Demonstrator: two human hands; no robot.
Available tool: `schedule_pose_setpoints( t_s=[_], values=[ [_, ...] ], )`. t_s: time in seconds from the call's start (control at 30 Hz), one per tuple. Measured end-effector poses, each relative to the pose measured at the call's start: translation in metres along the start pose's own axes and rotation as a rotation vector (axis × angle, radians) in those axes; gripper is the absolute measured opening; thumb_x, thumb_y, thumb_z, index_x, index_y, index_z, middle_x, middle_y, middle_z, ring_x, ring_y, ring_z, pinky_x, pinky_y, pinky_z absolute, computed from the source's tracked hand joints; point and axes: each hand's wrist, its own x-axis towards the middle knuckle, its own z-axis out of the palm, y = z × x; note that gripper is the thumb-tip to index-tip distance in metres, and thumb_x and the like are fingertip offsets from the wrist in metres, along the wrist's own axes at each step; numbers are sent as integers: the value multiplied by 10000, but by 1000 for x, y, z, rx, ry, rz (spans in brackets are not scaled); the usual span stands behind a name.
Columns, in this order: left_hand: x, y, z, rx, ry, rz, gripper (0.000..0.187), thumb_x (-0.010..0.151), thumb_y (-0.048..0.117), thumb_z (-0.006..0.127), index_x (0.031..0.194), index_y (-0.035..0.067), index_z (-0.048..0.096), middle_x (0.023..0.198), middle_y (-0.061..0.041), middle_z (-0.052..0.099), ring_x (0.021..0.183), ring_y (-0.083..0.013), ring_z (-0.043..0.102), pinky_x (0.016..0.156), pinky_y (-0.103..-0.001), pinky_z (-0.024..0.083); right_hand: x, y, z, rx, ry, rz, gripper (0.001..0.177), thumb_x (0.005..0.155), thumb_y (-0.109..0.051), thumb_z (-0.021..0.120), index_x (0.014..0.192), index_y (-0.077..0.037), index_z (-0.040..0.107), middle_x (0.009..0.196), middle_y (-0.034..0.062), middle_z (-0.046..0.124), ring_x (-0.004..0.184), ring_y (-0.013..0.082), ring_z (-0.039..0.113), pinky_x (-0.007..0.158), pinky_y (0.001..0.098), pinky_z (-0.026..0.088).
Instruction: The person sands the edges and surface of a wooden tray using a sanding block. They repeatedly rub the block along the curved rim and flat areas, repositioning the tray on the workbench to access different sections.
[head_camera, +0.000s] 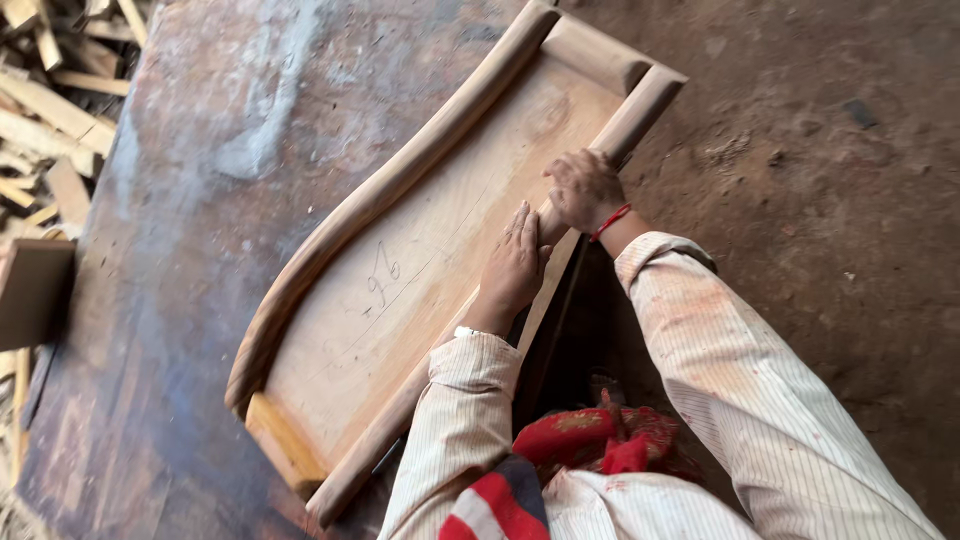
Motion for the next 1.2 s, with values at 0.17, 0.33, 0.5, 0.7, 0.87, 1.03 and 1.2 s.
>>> schedule_pose_setpoints(
  t_s=[0.17,0.33,0.5,0.7,0.87,1.03,1.2],
  values=[
    [-47,-8,-28,-24,-87,-162,636,989,307,583,1498,-19,386,1629,-226,332,1479,-351,366,1200,-429,320,2,-4,-4,46,33,6,230,896,-173,590,1104,-115,667,1020,65,678,1002,273,603,1026,439,417],
    [-56,-11,-22,71,-41,-91,640,1005,297,600,1498,-47,382,1618,-262,326,1510,-355,335,1242,-435,265,-3,-9,-2,34,83,24,217,884,-171,601,1083,-126,673,1017,54,680,999,271,603,1010,425,420],
    [17,-4,14,51,11,10,665,1015,312,596,1515,-59,362,1603,-272,338,1496,-371,340,1226,-449,271,-1,-6,-3,19,105,-7,210,892,-174,590,1075,-125,680,1054,57,694,1027,267,612,1024,428,423],
    [-108,-33,-44,21,-13,-162,682,996,317,589,1534,-24,347,1620,-235,339,1504,-354,332,1215,-432,273,-2,-15,-6,55,105,-7,183,917,-170,570,1057,-136,683,1060,67,701,1037,285,616,1028,442,418],
    [-44,-12,-16,0,5,-154,670,1022,342,593,1532,-14,346,1603,-225,375,1504,-345,360,1230,-412,283,-8,-12,-1,15,122,-10,175,887,-182,584,1025,-136,683,1037,65,697,1021,287,613,1000,441,422],
    [-52,-14,-20,-27,46,-139,669,1012,374,566,1526,-14,383,1567,-231,439,1436,-357,439,1193,-429,351,-9,-11,0,42,99,-16,192,887,-167,578,1040,-127,686,1031,63,692,999,279,607,991,439,421],
    [-52,-20,-20,33,63,-77,630,1041,349,540,1526,-23,386,1580,-234,429,1456,-365,432,1193,-438,354,-9,-14,1,17,127,12,133,909,-177,606,1011,-124,671,1012,68,680,1012,286,606,985,444,416]
  ],
)
